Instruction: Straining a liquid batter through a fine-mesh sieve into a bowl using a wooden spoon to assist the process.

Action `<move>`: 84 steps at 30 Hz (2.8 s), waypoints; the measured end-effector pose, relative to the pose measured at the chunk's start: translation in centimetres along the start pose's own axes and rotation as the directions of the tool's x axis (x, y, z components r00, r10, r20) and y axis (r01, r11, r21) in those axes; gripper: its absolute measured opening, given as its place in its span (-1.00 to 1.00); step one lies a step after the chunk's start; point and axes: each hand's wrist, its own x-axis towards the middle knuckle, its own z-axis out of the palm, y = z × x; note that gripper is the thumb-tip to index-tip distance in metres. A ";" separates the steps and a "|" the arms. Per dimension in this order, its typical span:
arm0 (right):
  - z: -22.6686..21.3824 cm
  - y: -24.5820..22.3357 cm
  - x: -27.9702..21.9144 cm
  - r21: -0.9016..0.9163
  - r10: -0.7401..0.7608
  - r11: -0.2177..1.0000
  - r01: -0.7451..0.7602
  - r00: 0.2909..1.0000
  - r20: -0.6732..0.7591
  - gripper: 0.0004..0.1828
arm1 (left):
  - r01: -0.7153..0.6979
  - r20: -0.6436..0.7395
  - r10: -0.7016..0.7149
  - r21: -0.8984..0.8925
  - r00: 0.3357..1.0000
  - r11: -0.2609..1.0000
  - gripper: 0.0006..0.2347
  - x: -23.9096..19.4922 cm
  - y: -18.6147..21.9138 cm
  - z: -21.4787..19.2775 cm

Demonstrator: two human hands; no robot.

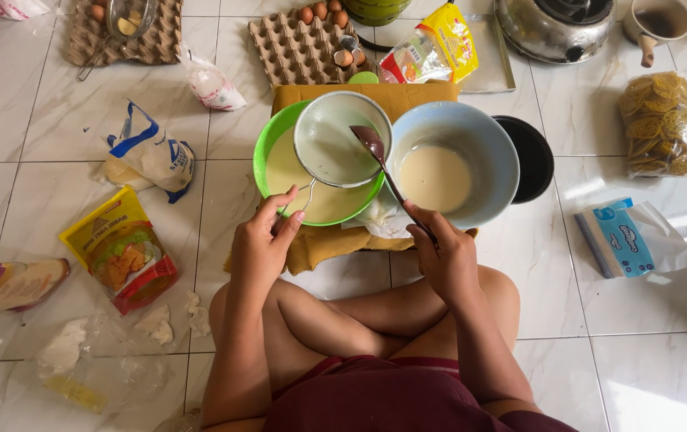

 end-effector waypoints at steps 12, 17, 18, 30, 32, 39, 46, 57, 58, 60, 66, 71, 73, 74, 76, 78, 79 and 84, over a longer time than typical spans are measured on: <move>0.8 1.4 -0.9 0.587 0.262 0.768 -0.257 0.962 0.078 -0.58 | 0.001 0.008 -0.001 -0.009 1.000 1.000 -0.78 0.0 0.3 -0.1; 1.2 2.9 -1.4 0.765 0.321 0.573 -0.294 0.939 0.121 -0.59 | -0.003 0.013 0.003 0.007 1.000 1.000 -0.77 0.1 0.0 0.0; 1.2 3.2 -1.5 0.817 0.333 0.499 -0.290 0.934 0.129 -0.58 | 0.000 0.014 0.000 0.013 1.000 1.000 -0.77 0.1 -0.1 0.0; -3.7 5.6 -3.0 0.767 0.368 0.617 -0.177 0.926 -0.083 -0.57 | 0.049 0.054 -0.060 0.187 0.997 0.981 -0.74 1.0 1.7 -1.5; -4.7 5.6 -3.1 0.671 0.375 0.719 -0.185 0.915 -0.151 -0.63 | 0.053 0.046 -0.067 0.265 0.997 0.963 -0.73 1.1 1.8 -1.6; -6.6 5.5 -3.0 0.384 0.333 0.895 -0.228 0.913 -0.234 -0.71 | 0.022 -0.028 -0.013 0.373 1.000 0.928 -0.63 1.1 0.5 -2.1; -6.6 5.4 -3.5 0.384 0.342 0.888 -0.252 0.921 -0.186 -0.70 | -0.013 -0.071 0.040 0.338 0.997 0.941 -0.61 0.4 0.9 -3.2; -7.1 6.2 -1.7 -0.086 0.082 0.987 -0.133 0.896 -0.436 -0.63 | -0.498 -0.245 0.554 0.258 0.795 0.828 -0.82 -2.5 4.0 0.9; -7.1 6.2 -1.1 -0.088 0.084 0.987 -0.135 0.895 -0.438 -0.63 | -0.499 -0.242 0.555 0.256 0.796 0.828 -0.82 -2.6 4.0 1.5; -7.0 6.3 0.4 -0.177 -0.018 0.981 -0.074 0.882 -0.471 -0.61 | -0.554 -0.144 0.593 0.237 0.792 0.798 -0.83 -2.7 4.1 2.4; -4.9 3.6 3.1 -0.011 0.006 1.000 -0.009 0.963 -0.269 -0.45 | -0.575 -0.106 0.601 0.203 0.792 0.793 -0.84 -3.9 3.9 3.6; -5.3 3.3 1.7 -0.061 -0.097 0.994 0.089 0.986 -0.135 -0.82 | -0.587 -0.053 0.599 0.149 0.799 0.796 -0.86 -4.7 2.6 5.0; -5.8 4.1 0.9 -0.063 -0.101 0.993 0.095 0.990 -0.101 -0.85 | -0.583 -0.032 0.594 0.157 0.804 0.797 -0.86 -4.9 1.9 5.6; -6.2 4.7 0.7 -0.039 -0.056 0.998 0.050 0.985 -0.162 -0.85 | -0.586 -0.020 0.596 0.163 0.803 0.794 -0.86 -4.9 1.7 5.8; -6.6 5.9 0.6 -0.018 -0.007 1.000 0.003 0.975 -0.224 -0.85 | -0.591 -0.006 0.600 0.162 0.800 0.790 -0.86 -4.8 1.6 6.1; -6.7 7.3 1.0 0.155 0.139 0.985 -0.080 0.898 -0.417 -0.93 | -0.596 0.018 0.601 0.157 0.799 0.787 -0.87 -4.7 1.6 6.3; -6.5 8.5 1.2 0.151 0.138 0.985 -0.081 0.898 -0.419 -0.93 | -0.597 0.018 0.602 0.153 0.798 0.787 -0.87 -4.9 1.8 6.3; -4.3 11.3 1.9 0.538 0.402 0.831 -0.141 0.821 -0.405 -0.60 | -0.579 0.068 0.575 0.133 0.815 0.805 -0.88 -5.4 1.7 6.3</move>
